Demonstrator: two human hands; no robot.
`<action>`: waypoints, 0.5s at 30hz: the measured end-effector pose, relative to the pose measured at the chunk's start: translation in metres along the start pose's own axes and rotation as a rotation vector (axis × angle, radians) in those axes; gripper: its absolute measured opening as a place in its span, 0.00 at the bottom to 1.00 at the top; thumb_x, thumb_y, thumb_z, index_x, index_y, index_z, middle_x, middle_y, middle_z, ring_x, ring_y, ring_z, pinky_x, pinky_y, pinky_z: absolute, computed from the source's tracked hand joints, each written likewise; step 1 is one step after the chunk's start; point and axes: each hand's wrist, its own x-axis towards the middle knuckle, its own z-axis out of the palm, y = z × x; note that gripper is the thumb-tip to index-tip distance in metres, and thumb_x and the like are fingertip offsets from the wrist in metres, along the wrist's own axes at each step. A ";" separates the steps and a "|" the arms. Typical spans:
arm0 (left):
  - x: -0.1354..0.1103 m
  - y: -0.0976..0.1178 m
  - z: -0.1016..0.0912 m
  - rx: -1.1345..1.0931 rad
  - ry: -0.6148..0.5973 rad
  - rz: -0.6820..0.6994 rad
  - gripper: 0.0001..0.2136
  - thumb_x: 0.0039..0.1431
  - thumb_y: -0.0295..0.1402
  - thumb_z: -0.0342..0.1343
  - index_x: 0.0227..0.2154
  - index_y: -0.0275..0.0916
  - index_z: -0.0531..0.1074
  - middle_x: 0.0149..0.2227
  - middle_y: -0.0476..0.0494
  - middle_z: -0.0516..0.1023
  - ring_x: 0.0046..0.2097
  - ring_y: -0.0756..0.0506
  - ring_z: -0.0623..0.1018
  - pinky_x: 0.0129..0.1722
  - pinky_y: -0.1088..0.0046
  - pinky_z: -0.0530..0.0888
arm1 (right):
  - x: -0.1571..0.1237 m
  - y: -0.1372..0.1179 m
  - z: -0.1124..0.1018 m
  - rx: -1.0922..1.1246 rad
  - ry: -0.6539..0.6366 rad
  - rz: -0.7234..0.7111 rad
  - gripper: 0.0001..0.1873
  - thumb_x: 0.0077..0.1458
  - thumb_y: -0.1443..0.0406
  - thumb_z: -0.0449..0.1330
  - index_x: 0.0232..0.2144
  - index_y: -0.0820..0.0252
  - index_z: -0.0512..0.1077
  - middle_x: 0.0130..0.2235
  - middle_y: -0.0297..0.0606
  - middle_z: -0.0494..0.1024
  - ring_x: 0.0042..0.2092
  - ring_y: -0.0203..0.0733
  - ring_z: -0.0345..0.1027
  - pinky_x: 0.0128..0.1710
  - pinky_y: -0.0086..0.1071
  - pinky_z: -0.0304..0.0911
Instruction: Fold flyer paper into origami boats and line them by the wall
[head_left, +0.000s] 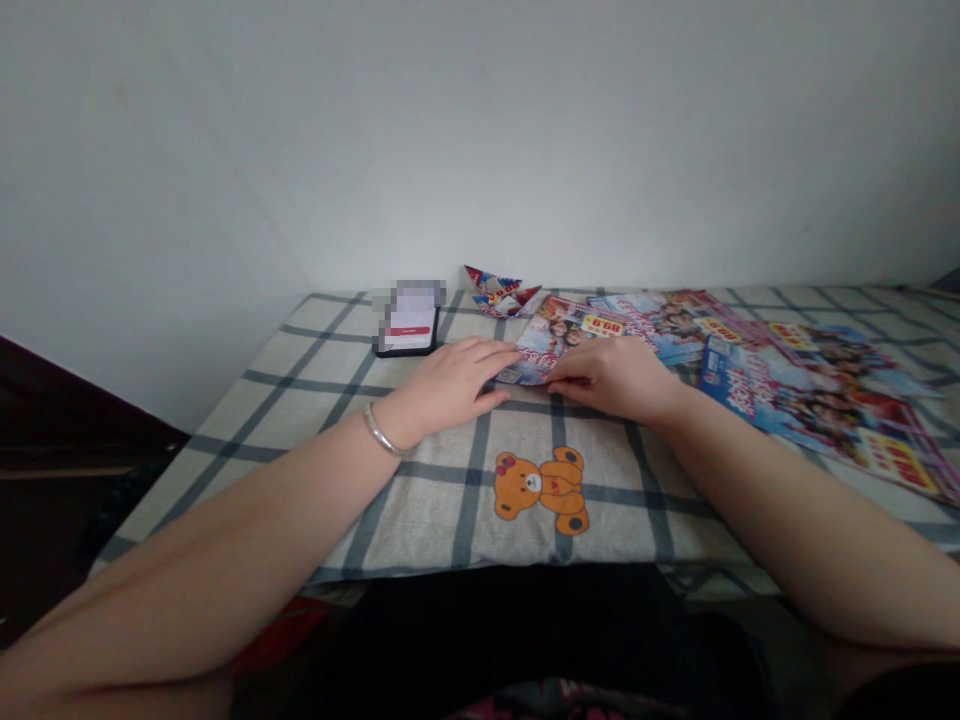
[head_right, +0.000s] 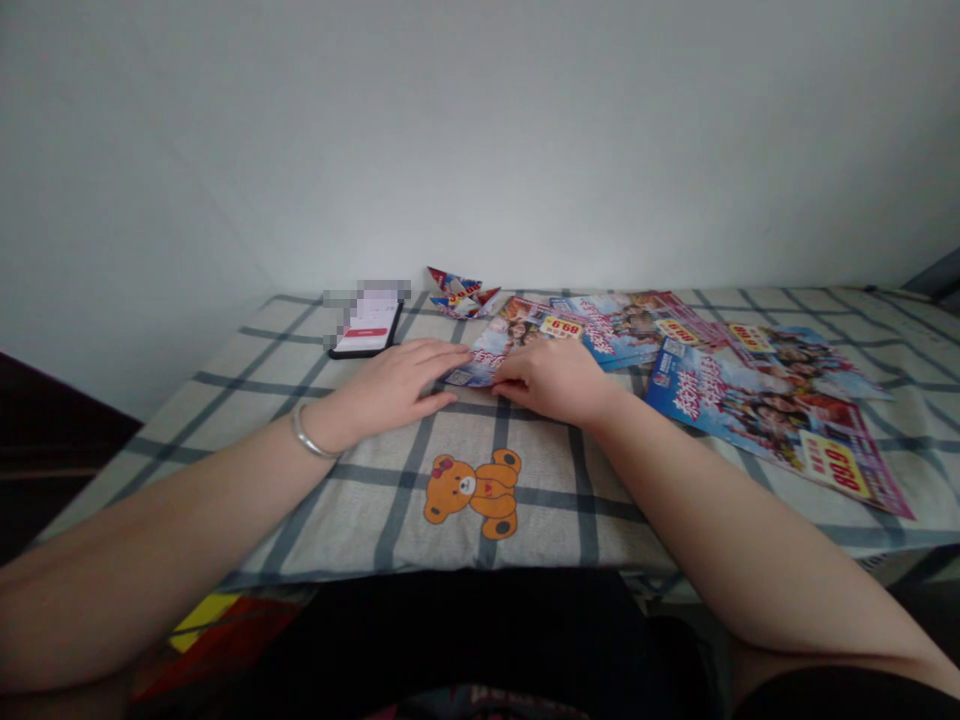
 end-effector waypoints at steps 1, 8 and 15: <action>0.000 -0.002 0.001 -0.001 0.003 0.039 0.21 0.65 0.38 0.58 0.58 0.36 0.70 0.61 0.38 0.72 0.60 0.39 0.72 0.62 0.56 0.70 | 0.000 0.001 0.001 0.053 -0.012 -0.033 0.11 0.63 0.61 0.58 0.38 0.53 0.81 0.37 0.36 0.84 0.39 0.41 0.76 0.36 0.30 0.61; 0.000 -0.008 0.005 0.014 -0.005 0.201 0.14 0.69 0.38 0.52 0.51 0.40 0.77 0.54 0.42 0.79 0.56 0.41 0.77 0.57 0.58 0.74 | 0.002 0.006 0.004 0.260 -0.069 -0.077 0.14 0.64 0.58 0.57 0.39 0.54 0.82 0.38 0.38 0.84 0.41 0.41 0.76 0.42 0.32 0.65; 0.001 0.004 -0.005 -0.031 0.070 0.261 0.10 0.62 0.28 0.50 0.30 0.38 0.77 0.44 0.43 0.83 0.45 0.43 0.81 0.49 0.62 0.77 | -0.001 0.008 -0.002 0.295 -0.090 -0.027 0.18 0.62 0.53 0.58 0.42 0.57 0.80 0.42 0.41 0.83 0.43 0.44 0.76 0.44 0.35 0.67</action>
